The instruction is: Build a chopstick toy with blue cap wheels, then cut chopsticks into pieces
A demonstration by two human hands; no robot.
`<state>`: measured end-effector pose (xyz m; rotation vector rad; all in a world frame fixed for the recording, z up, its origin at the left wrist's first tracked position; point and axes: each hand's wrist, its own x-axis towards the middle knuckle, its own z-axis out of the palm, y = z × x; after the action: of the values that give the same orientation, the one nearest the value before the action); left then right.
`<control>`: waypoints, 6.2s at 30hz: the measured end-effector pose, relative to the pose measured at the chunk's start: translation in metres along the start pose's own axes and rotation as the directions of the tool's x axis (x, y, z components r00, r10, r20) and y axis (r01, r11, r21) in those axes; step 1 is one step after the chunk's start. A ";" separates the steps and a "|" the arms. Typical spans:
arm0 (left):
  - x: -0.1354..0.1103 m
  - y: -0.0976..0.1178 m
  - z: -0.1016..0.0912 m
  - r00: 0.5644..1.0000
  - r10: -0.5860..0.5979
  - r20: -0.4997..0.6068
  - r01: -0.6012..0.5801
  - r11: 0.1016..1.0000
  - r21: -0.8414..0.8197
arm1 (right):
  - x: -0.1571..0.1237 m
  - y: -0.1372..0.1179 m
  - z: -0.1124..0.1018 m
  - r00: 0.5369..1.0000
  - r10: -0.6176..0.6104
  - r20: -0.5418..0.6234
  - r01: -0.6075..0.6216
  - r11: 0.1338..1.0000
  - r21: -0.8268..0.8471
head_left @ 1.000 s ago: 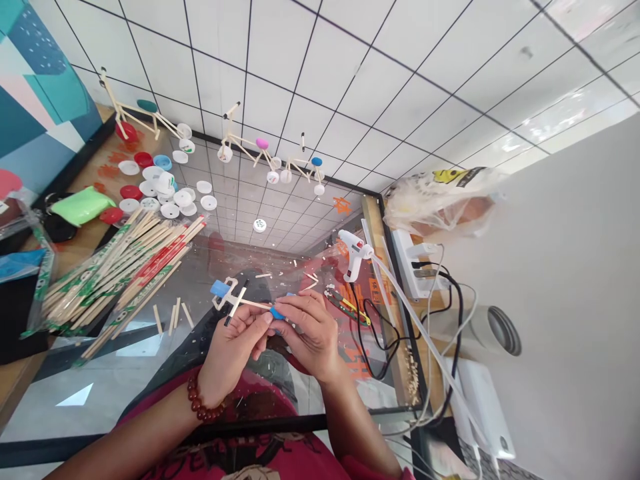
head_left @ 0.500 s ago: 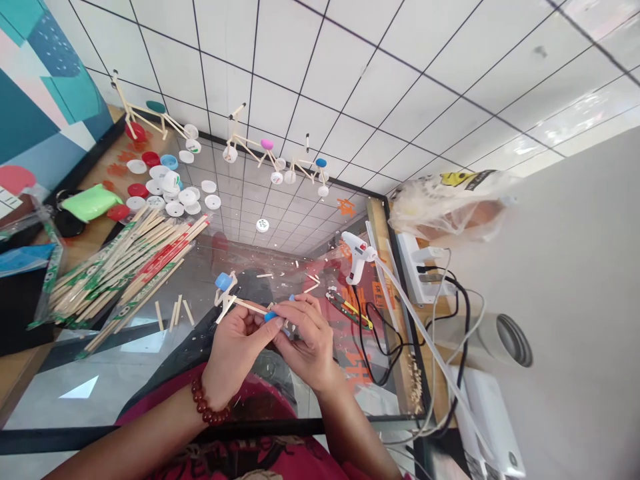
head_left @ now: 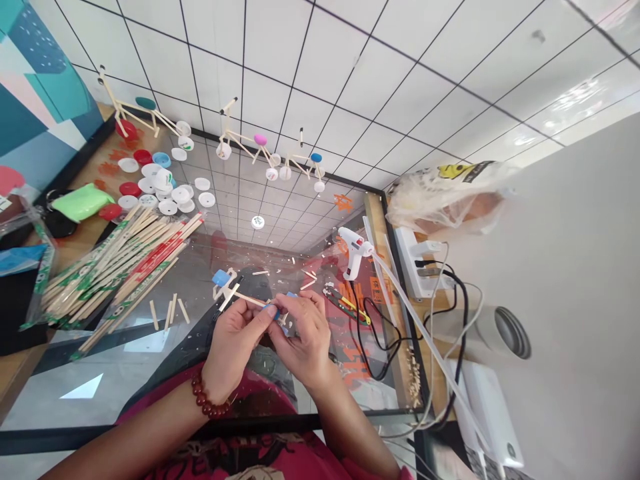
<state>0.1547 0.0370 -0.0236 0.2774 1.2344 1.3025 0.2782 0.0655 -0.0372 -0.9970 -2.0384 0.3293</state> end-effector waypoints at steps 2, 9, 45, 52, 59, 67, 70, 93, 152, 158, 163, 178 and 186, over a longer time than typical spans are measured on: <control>0.000 0.001 0.001 1.000 -0.001 0.009 0.001 1.000 0.000 | 0.000 0.000 0.001 1.000 0.005 -0.002 -0.005 1.000 -0.012; 0.003 -0.003 -0.002 1.000 0.015 0.009 -0.016 0.999 0.032 | 0.001 0.000 0.003 1.000 0.008 -0.025 -0.009 0.999 -0.052; -0.022 -0.002 -0.060 0.980 0.174 0.099 -0.200 0.854 0.481 | 0.001 0.006 0.004 1.000 0.020 0.018 -0.019 0.999 -0.033; -0.012 0.023 -0.115 0.784 0.607 0.127 -0.529 0.547 0.649 | 0.001 0.009 0.003 0.996 0.085 0.016 -0.085 0.996 0.040; -0.009 0.044 -0.091 0.800 0.563 0.206 -0.546 0.544 0.637 | 0.000 0.010 -0.006 0.962 0.267 -0.053 -0.251 0.946 0.205; -0.010 0.017 -0.031 0.969 -0.112 0.218 0.079 0.984 0.157 | 0.005 0.008 -0.002 0.993 0.076 -0.086 -0.071 0.996 0.056; -0.006 0.013 -0.024 0.957 -0.168 0.238 0.151 0.985 0.088 | 0.007 0.007 0.000 0.997 0.042 -0.057 -0.041 0.999 0.031; 0.001 0.012 -0.007 0.982 -0.181 0.059 0.181 0.983 0.010 | 0.004 0.009 -0.002 0.999 0.048 -0.018 -0.047 0.998 0.051; 0.005 0.005 0.001 0.992 -0.082 -0.097 0.085 0.996 0.031 | -0.008 0.017 -0.003 0.976 0.151 0.155 -0.157 0.987 0.028; 0.007 -0.001 -0.003 0.993 -0.070 -0.093 0.075 0.996 0.056 | -0.009 0.016 -0.003 0.975 0.150 0.164 -0.156 0.988 0.023; 0.006 0.000 -0.004 0.995 -0.079 -0.067 0.082 0.996 0.042 | -0.010 0.014 -0.005 0.981 0.152 0.117 -0.157 0.987 0.035; 0.004 0.001 -0.015 0.993 -0.114 0.040 0.116 0.992 -0.048 | -0.004 0.008 -0.003 0.990 0.109 0.088 -0.116 0.990 0.076; 0.004 0.001 -0.015 0.992 -0.120 0.037 0.122 0.990 -0.066 | 0.000 0.005 0.004 0.987 0.141 0.081 -0.150 0.982 0.112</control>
<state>0.1413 0.0336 -0.0306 0.1721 1.1590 1.2283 0.2778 0.0686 -0.0422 -1.0769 -1.9902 0.5646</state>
